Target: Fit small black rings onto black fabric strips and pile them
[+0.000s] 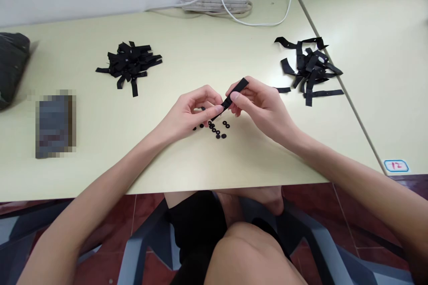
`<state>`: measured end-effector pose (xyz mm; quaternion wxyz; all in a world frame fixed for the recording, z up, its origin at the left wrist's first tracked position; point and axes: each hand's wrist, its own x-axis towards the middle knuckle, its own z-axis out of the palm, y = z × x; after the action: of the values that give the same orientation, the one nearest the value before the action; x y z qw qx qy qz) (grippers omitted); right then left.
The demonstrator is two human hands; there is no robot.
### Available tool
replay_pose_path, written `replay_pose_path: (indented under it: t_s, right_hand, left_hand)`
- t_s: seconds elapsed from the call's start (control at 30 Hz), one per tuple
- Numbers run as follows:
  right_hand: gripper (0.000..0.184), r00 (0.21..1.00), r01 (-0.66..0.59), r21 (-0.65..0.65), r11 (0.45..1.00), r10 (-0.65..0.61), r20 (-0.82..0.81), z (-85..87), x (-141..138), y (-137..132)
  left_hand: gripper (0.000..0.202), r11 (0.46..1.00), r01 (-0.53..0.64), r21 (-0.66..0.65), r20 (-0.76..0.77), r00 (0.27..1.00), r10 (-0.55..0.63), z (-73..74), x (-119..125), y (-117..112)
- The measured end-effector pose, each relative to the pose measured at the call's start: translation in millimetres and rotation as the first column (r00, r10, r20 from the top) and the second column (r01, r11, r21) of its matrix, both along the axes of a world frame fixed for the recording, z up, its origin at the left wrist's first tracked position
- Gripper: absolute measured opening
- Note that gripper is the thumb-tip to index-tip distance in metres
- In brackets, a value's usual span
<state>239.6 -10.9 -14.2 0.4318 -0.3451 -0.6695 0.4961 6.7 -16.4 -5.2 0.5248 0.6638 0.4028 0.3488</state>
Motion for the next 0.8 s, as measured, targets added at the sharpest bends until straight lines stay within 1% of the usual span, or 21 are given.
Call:
replay_pose_path:
  t_s: [0.1,0.23,0.47,0.57,0.67,0.8]
  right_hand:
    - [0.031,1.000,-0.009,-0.026,1.000,0.009,-0.019,-0.8,-0.2,0.4]
    - [0.033,1.000,-0.009,-0.037,0.999,0.009,-0.019,-1.4,-0.5,0.8]
    - [0.031,1.000,0.015,-0.037,0.999,-0.016,-0.015,-0.3,1.0,2.3]
    - [0.035,1.000,0.029,-0.027,0.999,-0.028,0.007,0.7,2.3,2.7]
    - [0.040,1.000,0.028,-0.017,0.999,-0.028,0.013,0.9,3.6,3.2]
    - [0.041,1.000,0.025,-0.026,0.999,-0.026,-0.010,0.7,4.7,3.7]
  left_hand:
    - [0.033,1.000,-0.011,0.016,-0.005,1.000,0.011,0.4,0.1,0.0]
    - [0.032,1.000,-0.010,0.015,0.009,1.000,0.010,1.4,0.4,0.1]
    - [0.034,1.000,0.018,-0.011,0.047,0.999,-0.018,0.3,-1.1,1.3]
    - [0.034,0.999,0.009,-0.033,0.047,0.999,-0.007,1.7,-0.4,0.6]
    - [0.032,0.999,-0.022,-0.045,0.052,0.998,0.025,3.9,-0.8,0.5]
    - [0.037,0.992,-0.106,-0.061,0.068,0.992,0.110,5.4,-6.3,4.2]
